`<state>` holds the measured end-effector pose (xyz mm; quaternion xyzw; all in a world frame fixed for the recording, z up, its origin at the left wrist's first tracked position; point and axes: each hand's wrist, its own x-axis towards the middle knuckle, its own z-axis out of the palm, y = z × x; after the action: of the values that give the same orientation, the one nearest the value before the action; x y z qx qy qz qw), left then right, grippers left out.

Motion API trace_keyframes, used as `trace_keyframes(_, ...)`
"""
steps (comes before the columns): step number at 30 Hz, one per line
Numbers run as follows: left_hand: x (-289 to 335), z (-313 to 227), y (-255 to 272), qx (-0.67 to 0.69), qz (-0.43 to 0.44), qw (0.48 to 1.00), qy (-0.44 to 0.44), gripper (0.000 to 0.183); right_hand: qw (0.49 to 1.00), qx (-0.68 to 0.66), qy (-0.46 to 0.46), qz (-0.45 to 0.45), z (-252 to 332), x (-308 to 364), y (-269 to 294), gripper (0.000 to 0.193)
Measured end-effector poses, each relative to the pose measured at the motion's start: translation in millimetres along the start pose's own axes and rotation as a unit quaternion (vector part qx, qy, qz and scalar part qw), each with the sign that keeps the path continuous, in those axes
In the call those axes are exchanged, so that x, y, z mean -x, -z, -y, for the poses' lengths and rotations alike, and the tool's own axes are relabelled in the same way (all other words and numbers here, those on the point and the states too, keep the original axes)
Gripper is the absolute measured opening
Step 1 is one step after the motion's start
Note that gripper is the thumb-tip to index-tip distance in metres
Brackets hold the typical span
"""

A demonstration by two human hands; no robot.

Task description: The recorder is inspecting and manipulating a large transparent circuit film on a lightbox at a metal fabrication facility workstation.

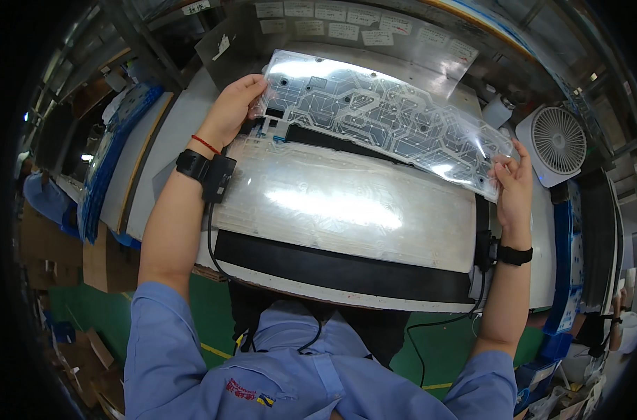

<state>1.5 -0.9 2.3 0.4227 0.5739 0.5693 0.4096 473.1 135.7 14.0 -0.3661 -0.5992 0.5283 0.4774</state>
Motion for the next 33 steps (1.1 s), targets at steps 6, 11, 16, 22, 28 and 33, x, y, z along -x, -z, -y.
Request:
trace_keyframes(6, 4.9, -7.1, -9.3, -0.011, -0.051, 0.999, -0.006, 0.023, 1.000, -0.016, -0.004, 0.022, -0.7, 0.3, 1.5, 0.056)
trace_keyframes(11, 0.2, 2.1, 5.0, 0.077, -0.029, 0.996, -0.043, 0.027, 1.000, -0.021, 0.005, 0.004, -1.7, -1.1, 5.3, 0.052)
trace_keyframes(16, -0.6, -0.2, -5.4, 0.139, -0.120, 0.980, -0.075, 0.034, 1.000, -0.009, -0.004, -0.014, 2.4, 1.2, 0.2, 0.050)
trace_keyframes(22, 2.2, -1.1, 1.0, 0.117, -0.097, 0.987, -0.057, 0.036, 0.997, 0.059, -0.044, 0.020, 2.1, 0.3, 0.6, 0.032)
trace_keyframes(28, 0.4, -1.2, -0.4, 0.083, -0.103, 0.990, -0.048, 0.034, 0.963, 0.224, -0.058, 0.138, -4.2, 6.0, -5.2, 0.015)
trace_keyframes(33, 2.4, -2.2, -4.0, 0.050, -0.104, 0.993, -0.032, 0.034, 0.953, 0.252, -0.046, 0.165, 0.0, 8.8, -8.5, 0.015)
